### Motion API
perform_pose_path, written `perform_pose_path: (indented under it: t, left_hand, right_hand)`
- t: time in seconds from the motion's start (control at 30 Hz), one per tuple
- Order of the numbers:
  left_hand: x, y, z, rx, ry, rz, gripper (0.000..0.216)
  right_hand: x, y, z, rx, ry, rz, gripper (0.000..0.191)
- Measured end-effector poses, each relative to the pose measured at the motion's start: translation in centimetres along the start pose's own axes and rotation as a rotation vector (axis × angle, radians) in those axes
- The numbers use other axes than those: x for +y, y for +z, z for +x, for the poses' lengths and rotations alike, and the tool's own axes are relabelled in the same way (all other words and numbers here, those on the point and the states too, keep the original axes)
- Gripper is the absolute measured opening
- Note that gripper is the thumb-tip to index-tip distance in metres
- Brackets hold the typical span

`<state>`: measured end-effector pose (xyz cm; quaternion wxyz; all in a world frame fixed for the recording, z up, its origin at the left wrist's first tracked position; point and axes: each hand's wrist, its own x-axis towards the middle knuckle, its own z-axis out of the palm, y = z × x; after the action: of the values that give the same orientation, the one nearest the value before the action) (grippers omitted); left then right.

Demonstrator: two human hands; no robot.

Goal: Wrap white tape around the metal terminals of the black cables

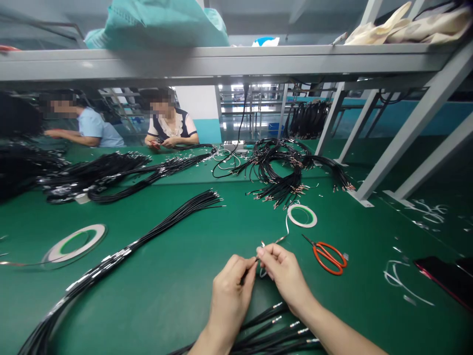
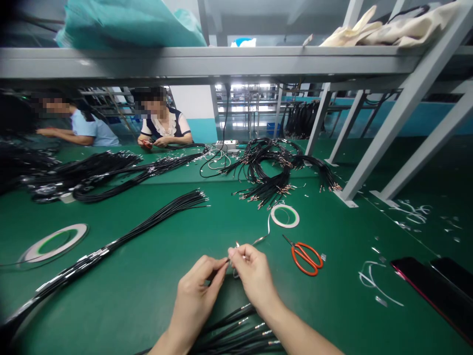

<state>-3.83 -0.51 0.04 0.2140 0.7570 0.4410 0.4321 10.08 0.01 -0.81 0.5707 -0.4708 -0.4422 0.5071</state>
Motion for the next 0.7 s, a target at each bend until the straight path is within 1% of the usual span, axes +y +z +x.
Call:
perform_pose_path:
  t: [0.1, 0.2, 0.27, 0.33, 0.4, 0.47, 0.6, 0.7]
  left_hand:
    - [0.13, 0.02, 0.06, 0.014, -0.098, -0.070, 0.014]
    - [-0.10, 0.16, 0.18, 0.026, -0.301, -0.225, 0.016]
    - [-0.39, 0.29, 0.29, 0.033, -0.440, -0.380, 0.022]
    - [-0.62, 0.38, 0.41, 0.044, -0.525, -0.511, 0.026]
    - [-0.70, 0.37, 0.55, 0.062, -0.542, -0.576, 0.027]
    - [-0.67, 0.28, 0.67, 0.084, -0.516, -0.589, 0.024]
    - [-0.63, 0.15, 0.73, 0.126, -0.480, -0.566, 0.021]
    - [-0.74, 0.22, 0.60, 0.130, -0.438, -0.501, 0.018]
  right_hand:
    - [-0.25, -0.50, 0.09, 0.023, -0.054, -0.012, 0.031]
    - [-0.58, -0.74, -0.08, 0.031, -0.103, -0.035, 0.028]
    - [-0.72, -0.72, -0.31, 0.005, -0.108, -0.055, 0.036]
    - [-0.72, -0.69, -0.50, -0.031, -0.097, -0.083, 0.041]
    - [-0.60, -0.73, -0.57, -0.068, -0.082, -0.106, 0.036]
    - [-0.46, -0.84, -0.53, -0.101, -0.079, -0.121, 0.030]
    - [-0.41, -1.02, -0.46, -0.139, -0.082, -0.137, 0.025]
    - [-0.46, -0.93, -0.57, -0.151, -0.067, -0.135, 0.024]
